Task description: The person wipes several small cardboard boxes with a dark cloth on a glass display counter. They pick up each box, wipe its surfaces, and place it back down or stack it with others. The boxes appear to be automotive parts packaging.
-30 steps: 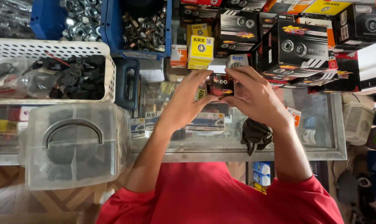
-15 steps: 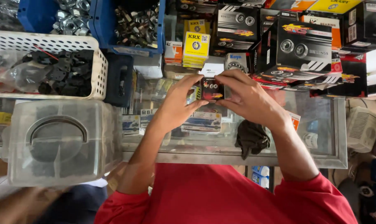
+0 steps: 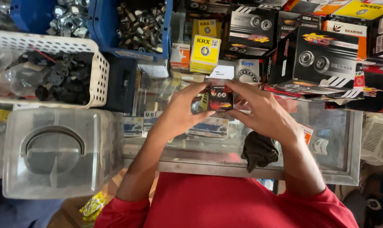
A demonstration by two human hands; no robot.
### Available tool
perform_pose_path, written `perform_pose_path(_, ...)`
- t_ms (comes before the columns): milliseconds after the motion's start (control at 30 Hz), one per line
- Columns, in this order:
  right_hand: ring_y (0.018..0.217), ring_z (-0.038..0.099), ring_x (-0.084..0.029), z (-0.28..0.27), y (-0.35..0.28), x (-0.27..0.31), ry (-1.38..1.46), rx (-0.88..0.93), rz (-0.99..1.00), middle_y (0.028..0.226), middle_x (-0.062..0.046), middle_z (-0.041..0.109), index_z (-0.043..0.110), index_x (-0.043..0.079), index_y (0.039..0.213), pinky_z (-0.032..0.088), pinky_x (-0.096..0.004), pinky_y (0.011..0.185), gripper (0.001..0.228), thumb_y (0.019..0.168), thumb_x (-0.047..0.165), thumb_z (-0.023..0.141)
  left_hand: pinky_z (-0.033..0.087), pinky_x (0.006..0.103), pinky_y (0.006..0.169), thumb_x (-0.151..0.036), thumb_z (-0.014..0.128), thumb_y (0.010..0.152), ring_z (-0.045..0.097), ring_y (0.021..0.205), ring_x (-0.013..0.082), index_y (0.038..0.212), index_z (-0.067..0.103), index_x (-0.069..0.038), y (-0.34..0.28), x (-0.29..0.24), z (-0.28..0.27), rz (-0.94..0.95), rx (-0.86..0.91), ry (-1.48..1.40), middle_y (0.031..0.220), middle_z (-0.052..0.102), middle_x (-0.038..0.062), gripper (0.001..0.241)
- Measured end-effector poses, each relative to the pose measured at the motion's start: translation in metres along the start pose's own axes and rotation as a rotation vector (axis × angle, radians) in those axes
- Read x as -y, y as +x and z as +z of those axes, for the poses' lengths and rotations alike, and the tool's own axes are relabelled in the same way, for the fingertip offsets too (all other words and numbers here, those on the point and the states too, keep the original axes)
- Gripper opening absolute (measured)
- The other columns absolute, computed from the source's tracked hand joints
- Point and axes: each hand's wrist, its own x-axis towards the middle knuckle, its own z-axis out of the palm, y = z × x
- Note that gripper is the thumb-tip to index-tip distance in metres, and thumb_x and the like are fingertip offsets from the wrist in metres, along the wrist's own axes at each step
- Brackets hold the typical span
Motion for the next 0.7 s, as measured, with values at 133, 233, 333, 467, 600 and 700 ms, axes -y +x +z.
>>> perform_pose_path(133, 0.102, 0.074, -0.026, -0.001, 0.004, -0.003, 0.006, 0.003, 0.006, 0.135, -0.018, 0.065, 0.053, 0.003, 0.144, 0.062, -0.034, 0.081, 0.069, 0.083, 0.016, 0.082, 0.056, 0.0365, 0.098, -0.012, 0.087, 0.077, 0.07, 0.113, 0.0297, 0.134, 0.06, 0.001, 0.006, 0.004, -0.001, -0.056, 0.041, 0.0, 0.127, 0.07, 0.018, 0.065)
perform_pose_path(233, 0.099, 0.074, -0.026, -0.002, 0.006, -0.002, -0.004, 0.013, 0.006, 0.136, -0.018, 0.065, 0.052, 0.003, 0.145, 0.062, -0.035, 0.08, 0.069, 0.084, 0.016, 0.081, 0.058, 0.0349, 0.099, -0.009, 0.085, 0.077, 0.071, 0.113, 0.0271, 0.134, 0.06, 0.0, 0.007, 0.009, -0.001, -0.042, 0.054, -0.066, 0.126, 0.069, 0.016, 0.063)
perform_pose_path(333, 0.098, 0.073, -0.027, -0.002, 0.007, 0.001, 0.015, -0.001, -0.028, 0.134, -0.018, 0.065, 0.052, 0.002, 0.146, 0.062, -0.034, 0.081, 0.069, 0.086, 0.016, 0.081, 0.057, 0.0353, 0.101, -0.008, 0.087, 0.078, 0.071, 0.115, 0.0273, 0.133, 0.06, 0.001, 0.009, 0.009, -0.001, -0.058, 0.074, -0.062, 0.127, 0.069, 0.016, 0.062)
perform_pose_path(467, 0.099, 0.073, -0.027, 0.001, 0.009, 0.003, -0.014, -0.053, -0.049, 0.134, -0.018, 0.065, 0.054, 0.002, 0.144, 0.062, -0.034, 0.082, 0.07, 0.082, 0.016, 0.084, 0.057, 0.0351, 0.101, -0.008, 0.088, 0.077, 0.07, 0.116, 0.0272, 0.133, 0.059, 0.001, 0.011, 0.011, -0.001, -0.041, 0.067, -0.081, 0.128, 0.068, 0.016, 0.064)
perform_pose_path(600, 0.1, 0.074, -0.025, 0.003, 0.008, -0.007, -0.008, -0.063, -0.059, 0.134, -0.017, 0.066, 0.054, 0.002, 0.143, 0.061, -0.035, 0.086, 0.069, 0.082, 0.014, 0.084, 0.057, 0.036, 0.103, -0.008, 0.088, 0.076, 0.07, 0.118, 0.0288, 0.134, 0.059, 0.001, 0.012, 0.012, -0.003, -0.016, 0.062, -0.082, 0.131, 0.067, 0.018, 0.066)
perform_pose_path(700, 0.1, 0.074, -0.026, 0.0, 0.011, -0.003, -0.002, -0.053, -0.073, 0.135, -0.018, 0.065, 0.053, 0.001, 0.146, 0.06, -0.036, 0.087, 0.072, 0.082, 0.014, 0.084, 0.055, 0.0379, 0.102, -0.008, 0.089, 0.077, 0.069, 0.12, 0.0314, 0.136, 0.059, 0.001, 0.014, 0.015, -0.004, -0.01, 0.081, -0.041, 0.134, 0.066, 0.018, 0.067)
